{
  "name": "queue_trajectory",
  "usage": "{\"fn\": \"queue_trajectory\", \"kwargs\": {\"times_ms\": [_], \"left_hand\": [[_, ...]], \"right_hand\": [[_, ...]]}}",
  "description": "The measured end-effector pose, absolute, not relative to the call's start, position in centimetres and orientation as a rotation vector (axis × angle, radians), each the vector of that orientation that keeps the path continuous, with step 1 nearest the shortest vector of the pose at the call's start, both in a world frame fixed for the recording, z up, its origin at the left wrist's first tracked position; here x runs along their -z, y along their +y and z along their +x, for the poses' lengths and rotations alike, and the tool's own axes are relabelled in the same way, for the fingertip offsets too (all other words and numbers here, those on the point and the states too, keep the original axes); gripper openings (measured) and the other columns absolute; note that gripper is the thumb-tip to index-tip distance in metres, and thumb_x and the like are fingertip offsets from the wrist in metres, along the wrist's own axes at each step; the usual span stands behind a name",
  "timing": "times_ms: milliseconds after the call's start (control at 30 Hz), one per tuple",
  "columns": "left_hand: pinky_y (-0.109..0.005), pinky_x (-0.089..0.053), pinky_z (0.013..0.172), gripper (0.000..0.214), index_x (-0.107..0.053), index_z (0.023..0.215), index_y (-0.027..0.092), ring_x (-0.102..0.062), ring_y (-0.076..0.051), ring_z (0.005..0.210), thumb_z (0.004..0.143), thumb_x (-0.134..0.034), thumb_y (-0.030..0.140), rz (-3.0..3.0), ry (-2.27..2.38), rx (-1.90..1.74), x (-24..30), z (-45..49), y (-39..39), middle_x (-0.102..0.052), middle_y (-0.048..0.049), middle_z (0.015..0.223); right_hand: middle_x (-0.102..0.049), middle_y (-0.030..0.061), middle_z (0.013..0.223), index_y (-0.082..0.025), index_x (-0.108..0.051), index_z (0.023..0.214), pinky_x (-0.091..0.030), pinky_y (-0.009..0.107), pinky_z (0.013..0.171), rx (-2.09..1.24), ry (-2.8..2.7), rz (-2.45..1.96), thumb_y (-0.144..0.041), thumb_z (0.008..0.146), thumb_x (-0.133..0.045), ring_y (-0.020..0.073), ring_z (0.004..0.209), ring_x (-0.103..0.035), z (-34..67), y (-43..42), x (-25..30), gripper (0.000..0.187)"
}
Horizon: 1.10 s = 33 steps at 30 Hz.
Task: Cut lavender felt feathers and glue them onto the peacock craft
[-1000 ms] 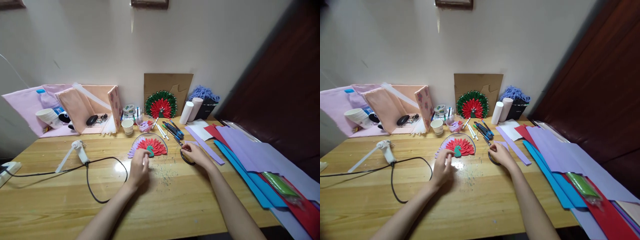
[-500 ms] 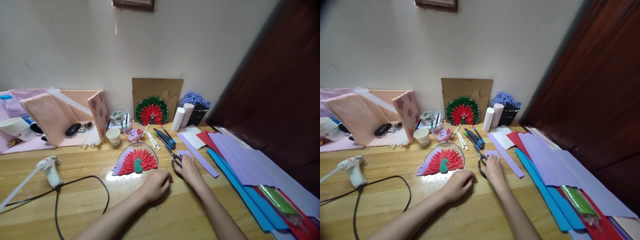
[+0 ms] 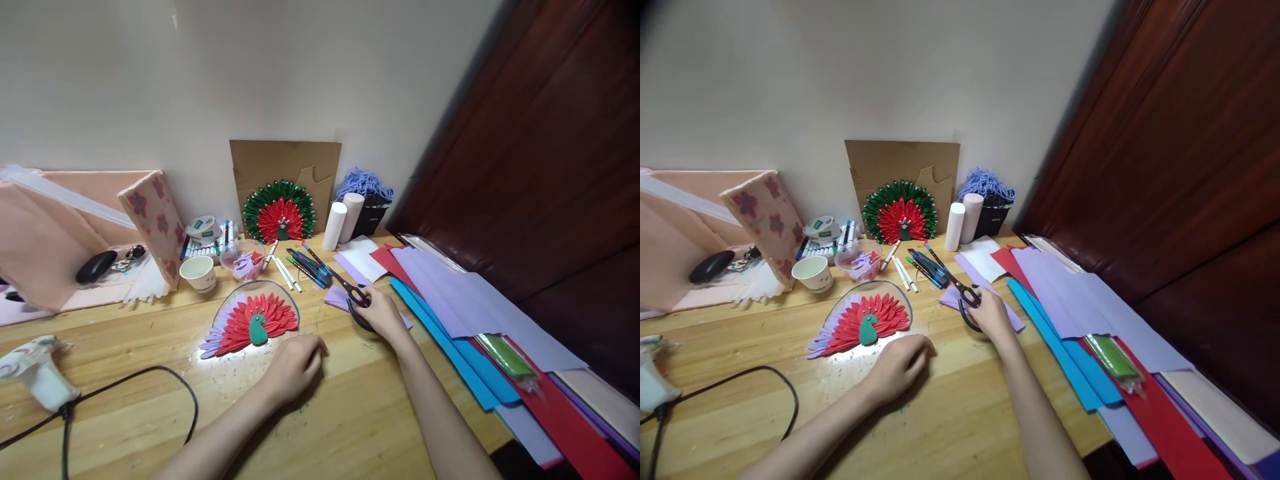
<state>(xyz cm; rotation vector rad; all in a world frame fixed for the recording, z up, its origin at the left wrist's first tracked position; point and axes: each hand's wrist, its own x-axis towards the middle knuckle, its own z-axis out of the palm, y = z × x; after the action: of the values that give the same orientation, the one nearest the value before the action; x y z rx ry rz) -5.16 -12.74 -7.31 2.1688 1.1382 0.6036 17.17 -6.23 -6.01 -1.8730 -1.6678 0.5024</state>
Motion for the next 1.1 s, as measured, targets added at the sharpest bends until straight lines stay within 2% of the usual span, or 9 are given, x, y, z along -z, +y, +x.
{"fn": "queue_trajectory", "kwargs": {"times_ms": [167,267,333,467,533,733,933,1000,1100], "left_hand": [[-0.031,-0.048,0.071,0.033,-0.058,0.098,0.014,-0.062,-0.017,0.076,0.089,-0.039,0.039,1.552,1.099,-0.874,7.7,-5.1,-12.0,-0.066,-0.0090,0.084],[-0.032,-0.050,0.077,0.045,-0.057,0.104,0.011,-0.063,-0.019,0.087,0.083,-0.048,0.049,1.143,0.935,-0.956,7.4,-4.9,-11.2,-0.065,-0.0136,0.097],[-0.033,-0.049,0.079,0.046,-0.058,0.102,0.011,-0.063,-0.020,0.089,0.077,-0.057,0.049,0.989,0.886,-0.995,7.0,-4.9,-10.8,-0.066,-0.0128,0.099],[-0.031,-0.050,0.067,0.042,-0.059,0.075,0.010,-0.062,-0.017,0.064,0.066,-0.066,0.050,0.827,0.997,-1.034,5.8,-5.8,-10.1,-0.065,-0.0052,0.068],[-0.030,-0.050,0.065,0.043,-0.057,0.068,0.011,-0.060,-0.015,0.060,0.063,-0.067,0.052,0.841,1.070,-1.057,5.2,-6.4,-9.7,-0.062,-0.0030,0.062],[-0.030,-0.050,0.067,0.041,-0.060,0.070,0.012,-0.062,-0.016,0.064,0.065,-0.063,0.052,1.018,1.176,-1.087,4.2,-7.6,-9.1,-0.064,-0.0029,0.065],[-0.026,-0.048,0.051,0.033,-0.060,0.066,0.011,-0.058,-0.014,0.050,0.063,-0.070,0.042,1.078,1.130,-0.990,4.1,-6.7,-9.9,-0.064,-0.0045,0.058],[-0.023,-0.045,0.046,0.031,-0.061,0.064,0.010,-0.056,-0.013,0.047,0.060,-0.073,0.039,1.090,1.176,-0.999,4.0,-6.7,-10.0,-0.063,-0.0039,0.055],[-0.023,-0.044,0.047,0.032,-0.064,0.065,0.009,-0.057,-0.014,0.049,0.062,-0.072,0.039,1.094,1.273,-1.076,3.6,-7.3,-9.7,-0.065,-0.0056,0.057]], "right_hand": [[-0.065,0.0035,0.074,-0.018,-0.054,0.073,-0.047,0.029,0.069,-0.890,-1.554,-1.445,-0.030,0.067,-0.063,0.0186,0.073,-0.062,14.7,-7.3,5.0,0.016],[-0.065,0.0033,0.076,-0.017,-0.055,0.075,-0.048,0.030,0.071,-1.122,-1.564,-1.266,-0.032,0.065,-0.070,0.0173,0.073,-0.061,12.6,-8.7,4.3,0.023],[-0.064,0.0025,0.076,-0.016,-0.057,0.077,-0.049,0.030,0.070,-1.263,-1.568,-1.175,-0.035,0.064,-0.072,0.0162,0.072,-0.061,11.2,-9.6,4.3,0.027],[-0.063,0.0025,0.078,-0.017,-0.055,0.077,-0.051,0.029,0.067,-1.420,-1.462,-1.041,-0.040,0.065,-0.073,0.0141,0.069,-0.061,9.5,-10.4,4.8,0.032],[-0.064,0.0031,0.080,-0.017,-0.052,0.077,-0.052,0.029,0.065,-1.406,-1.331,-1.056,-0.043,0.066,-0.072,0.0141,0.067,-0.061,9.2,-10.3,5.0,0.034],[-0.064,0.0034,0.077,-0.017,-0.050,0.069,-0.046,0.024,0.047,-1.357,-1.126,-1.183,-0.045,0.056,-0.078,0.0085,0.048,-0.052,9.7,-9.3,5.9,0.042],[-0.055,-0.0042,0.062,-0.018,-0.049,0.067,-0.043,0.023,0.046,-1.404,-1.091,-1.120,-0.039,0.052,-0.082,0.0091,0.045,-0.051,9.5,-9.3,6.9,0.042],[-0.055,-0.0037,0.062,-0.018,-0.050,0.069,-0.045,0.024,0.047,-1.420,-1.059,-1.120,-0.043,0.055,-0.079,0.0099,0.047,-0.053,9.4,-9.4,6.7,0.042],[-0.057,-0.0013,0.061,-0.018,-0.051,0.073,-0.047,0.025,0.049,-1.552,-0.987,-1.060,-0.062,0.065,-0.065,0.0109,0.047,-0.054,9.3,-9.6,6.2,0.047]]}}
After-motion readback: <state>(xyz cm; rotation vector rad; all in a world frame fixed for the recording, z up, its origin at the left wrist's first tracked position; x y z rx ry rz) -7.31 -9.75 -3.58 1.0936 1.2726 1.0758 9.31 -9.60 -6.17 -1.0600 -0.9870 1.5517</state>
